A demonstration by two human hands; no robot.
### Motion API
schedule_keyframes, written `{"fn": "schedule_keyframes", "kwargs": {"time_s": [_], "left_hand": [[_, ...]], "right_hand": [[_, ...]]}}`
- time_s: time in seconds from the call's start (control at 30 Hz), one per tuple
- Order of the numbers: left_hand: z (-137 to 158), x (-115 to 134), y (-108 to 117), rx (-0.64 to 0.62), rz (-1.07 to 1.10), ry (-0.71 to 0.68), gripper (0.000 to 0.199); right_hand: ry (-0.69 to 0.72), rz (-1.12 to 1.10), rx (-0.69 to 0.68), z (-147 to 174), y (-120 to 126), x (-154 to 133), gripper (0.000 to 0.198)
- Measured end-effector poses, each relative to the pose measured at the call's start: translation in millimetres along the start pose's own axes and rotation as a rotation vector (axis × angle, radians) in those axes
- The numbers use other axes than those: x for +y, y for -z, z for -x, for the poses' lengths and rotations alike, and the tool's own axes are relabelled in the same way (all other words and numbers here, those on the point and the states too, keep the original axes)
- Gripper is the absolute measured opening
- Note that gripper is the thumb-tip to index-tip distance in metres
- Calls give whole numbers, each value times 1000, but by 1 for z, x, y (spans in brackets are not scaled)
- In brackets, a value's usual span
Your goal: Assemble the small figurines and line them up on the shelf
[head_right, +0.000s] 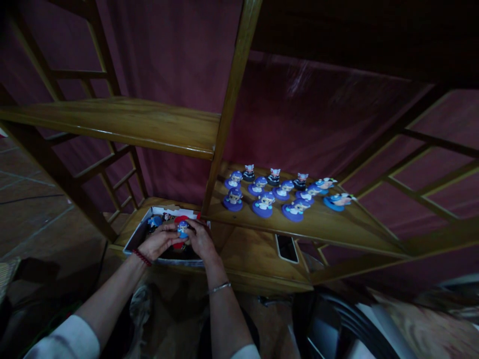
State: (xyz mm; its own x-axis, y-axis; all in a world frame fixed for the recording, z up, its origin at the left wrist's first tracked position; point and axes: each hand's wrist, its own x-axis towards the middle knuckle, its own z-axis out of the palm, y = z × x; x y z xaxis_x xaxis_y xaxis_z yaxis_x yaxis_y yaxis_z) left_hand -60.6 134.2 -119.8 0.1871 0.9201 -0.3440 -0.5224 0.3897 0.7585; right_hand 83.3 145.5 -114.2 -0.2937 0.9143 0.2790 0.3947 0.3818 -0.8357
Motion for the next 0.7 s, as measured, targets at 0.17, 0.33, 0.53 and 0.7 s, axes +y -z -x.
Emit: {"fn": "schedule_keyframes", "kwargs": {"time_s": [0.17,0.33,0.53,0.7], "left_hand": [[0,0,-2,11,16,3,21],[0,0,-5,27,34,-40,25],[0,2,-7,25,46,-40,24],[-1,1,-6,25,54,-52,27]], "right_hand": [[-5,-34,-5,1,-2,2,28],[-80,-78,20,0,-7,4,33],[-97,-92,52,-1,-5,1,36],[-82,-67,67,-2,-8,5,34]]}}
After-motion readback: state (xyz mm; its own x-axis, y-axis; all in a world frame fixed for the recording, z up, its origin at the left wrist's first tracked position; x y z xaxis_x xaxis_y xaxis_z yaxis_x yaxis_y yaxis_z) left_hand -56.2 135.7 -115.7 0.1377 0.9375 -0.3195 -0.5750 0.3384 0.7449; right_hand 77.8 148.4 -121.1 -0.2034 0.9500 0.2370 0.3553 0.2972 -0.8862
